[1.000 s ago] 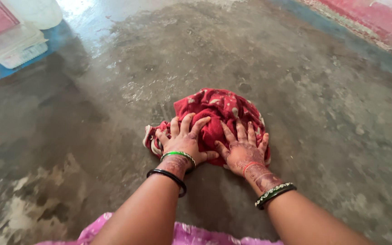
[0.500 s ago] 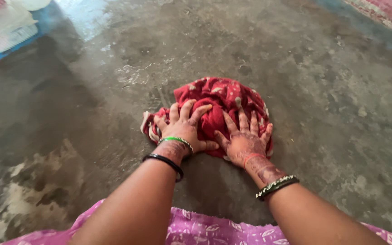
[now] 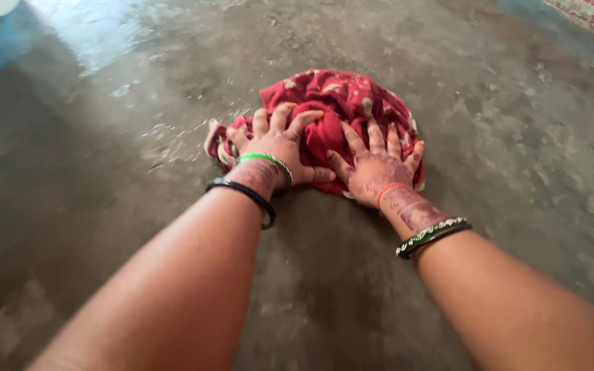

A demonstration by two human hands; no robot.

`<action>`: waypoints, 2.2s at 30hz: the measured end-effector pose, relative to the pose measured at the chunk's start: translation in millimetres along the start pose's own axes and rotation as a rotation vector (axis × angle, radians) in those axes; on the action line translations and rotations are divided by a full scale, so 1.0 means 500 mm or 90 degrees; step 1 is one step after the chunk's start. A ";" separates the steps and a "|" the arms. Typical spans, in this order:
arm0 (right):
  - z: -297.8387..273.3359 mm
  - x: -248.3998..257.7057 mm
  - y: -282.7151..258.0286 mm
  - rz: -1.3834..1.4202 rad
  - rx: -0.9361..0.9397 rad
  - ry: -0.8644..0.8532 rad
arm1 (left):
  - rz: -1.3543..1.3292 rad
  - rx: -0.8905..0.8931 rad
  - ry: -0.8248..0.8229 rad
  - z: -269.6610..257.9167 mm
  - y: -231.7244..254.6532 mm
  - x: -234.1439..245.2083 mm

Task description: The person washes a red cloth by soaking it in a bucket of water, wringing it out, and then scrubbing it against the floor before wringing it again.

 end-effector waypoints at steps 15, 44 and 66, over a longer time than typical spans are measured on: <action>0.156 0.040 -0.009 0.001 -0.006 0.034 | 0.017 0.006 0.057 0.153 -0.020 0.014; -0.272 -0.055 -0.032 -0.019 0.074 0.000 | -0.002 0.093 -0.081 -0.282 0.019 -0.036; 0.153 0.031 -0.091 0.022 0.047 0.012 | 0.025 0.055 0.034 0.119 -0.100 0.023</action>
Point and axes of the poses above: each hand's wrist, its own z-axis towards the middle knuckle, its own x-axis out of the back of the hand, y = z × x, the point moved 2 cm from there along z, towards the middle knuckle, and after that the axes turned 8 degrees about z, right-handed, at the moved point
